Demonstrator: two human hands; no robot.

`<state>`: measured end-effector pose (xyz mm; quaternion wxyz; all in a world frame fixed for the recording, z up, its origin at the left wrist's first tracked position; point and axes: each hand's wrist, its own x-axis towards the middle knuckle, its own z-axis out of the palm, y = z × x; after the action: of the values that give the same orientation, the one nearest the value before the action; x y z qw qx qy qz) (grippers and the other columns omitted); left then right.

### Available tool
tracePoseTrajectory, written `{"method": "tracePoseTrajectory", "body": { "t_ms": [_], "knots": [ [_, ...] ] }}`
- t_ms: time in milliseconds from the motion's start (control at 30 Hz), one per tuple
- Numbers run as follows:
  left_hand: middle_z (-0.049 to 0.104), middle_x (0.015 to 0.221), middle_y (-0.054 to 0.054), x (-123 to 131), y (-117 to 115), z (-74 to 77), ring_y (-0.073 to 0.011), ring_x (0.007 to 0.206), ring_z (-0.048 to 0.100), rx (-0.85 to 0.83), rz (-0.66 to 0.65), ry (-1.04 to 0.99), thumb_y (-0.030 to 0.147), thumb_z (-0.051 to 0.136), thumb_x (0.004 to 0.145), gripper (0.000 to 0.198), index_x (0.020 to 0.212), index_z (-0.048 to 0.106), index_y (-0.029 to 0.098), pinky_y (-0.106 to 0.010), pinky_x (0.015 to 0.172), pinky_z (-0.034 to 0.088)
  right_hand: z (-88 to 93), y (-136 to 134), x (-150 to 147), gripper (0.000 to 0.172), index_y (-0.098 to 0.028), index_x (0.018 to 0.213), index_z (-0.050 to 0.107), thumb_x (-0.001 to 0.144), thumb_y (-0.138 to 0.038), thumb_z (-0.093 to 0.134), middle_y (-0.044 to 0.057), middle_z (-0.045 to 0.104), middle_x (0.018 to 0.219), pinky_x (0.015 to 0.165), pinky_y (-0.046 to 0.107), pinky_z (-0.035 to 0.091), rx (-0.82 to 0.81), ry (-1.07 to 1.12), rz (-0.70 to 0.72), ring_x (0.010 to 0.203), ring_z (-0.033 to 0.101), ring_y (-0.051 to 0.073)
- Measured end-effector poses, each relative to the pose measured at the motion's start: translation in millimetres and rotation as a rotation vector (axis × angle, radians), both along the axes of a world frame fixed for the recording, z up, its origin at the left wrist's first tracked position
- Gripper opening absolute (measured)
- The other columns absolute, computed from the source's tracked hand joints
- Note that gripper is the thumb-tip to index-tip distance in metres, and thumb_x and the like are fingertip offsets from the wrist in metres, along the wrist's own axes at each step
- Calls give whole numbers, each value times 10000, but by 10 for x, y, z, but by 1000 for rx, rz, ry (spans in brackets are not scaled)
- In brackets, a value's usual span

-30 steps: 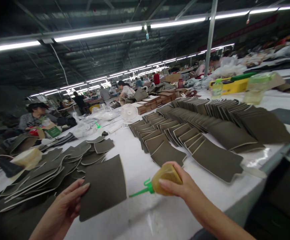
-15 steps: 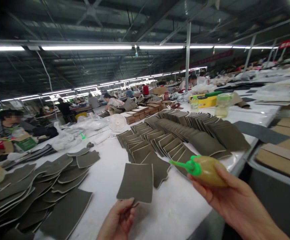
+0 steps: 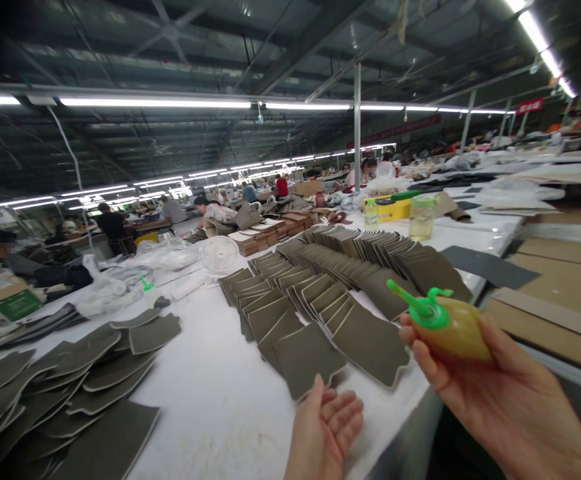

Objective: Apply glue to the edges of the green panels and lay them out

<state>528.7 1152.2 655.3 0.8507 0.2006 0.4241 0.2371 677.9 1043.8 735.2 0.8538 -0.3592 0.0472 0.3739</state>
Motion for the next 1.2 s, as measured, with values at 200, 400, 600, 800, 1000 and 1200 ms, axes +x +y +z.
{"method": "tracePoseTrajectory", "body": {
  "t_ms": [200,400,600,800,1000,1200],
  "knots": [
    [575,1198,-162,-77,55,29,-303,1167,502,1316,-368,860,131,517,769,375,1141,565,137,-468,1012,374,195,47,-82,468,-266,1272,587,897,-455,382,123,705,988,576,238,583,-41,207,-86,727,708,234],
    [319,1484,-166,27,447,-243,-432,1367,188,1599,-611,1357,166,574,760,669,1399,390,225,-667,1020,219,335,59,-151,469,-261,1323,519,946,-385,267,136,700,935,534,249,587,-45,192,-107,671,703,214],
    [302,1489,-184,-12,806,-176,-377,1373,235,1673,-766,1310,143,554,803,599,1377,417,248,-571,992,338,154,17,-17,452,-247,1311,535,926,-356,325,150,690,997,593,273,597,-12,170,-86,753,708,247],
    [326,1468,-213,-159,1035,-85,-355,1363,274,1689,-743,1234,79,559,774,606,1358,450,194,-501,1022,330,-177,45,140,484,-252,1265,583,815,-431,563,150,674,1073,655,234,584,23,105,-44,819,701,266],
    [400,1424,-198,-120,1002,-153,-367,1267,396,1758,-616,1427,66,378,863,513,1346,472,212,-504,978,354,-78,181,29,457,-264,1251,590,813,-392,564,134,665,1117,644,264,595,16,111,-34,841,696,282],
    [372,1427,-241,-50,1064,-160,-422,1267,369,1710,-523,1337,252,614,807,571,1350,466,157,-537,994,325,-120,188,11,414,-257,1226,596,823,-341,547,127,657,1142,663,303,602,5,60,-33,864,692,286]
  ]
}}
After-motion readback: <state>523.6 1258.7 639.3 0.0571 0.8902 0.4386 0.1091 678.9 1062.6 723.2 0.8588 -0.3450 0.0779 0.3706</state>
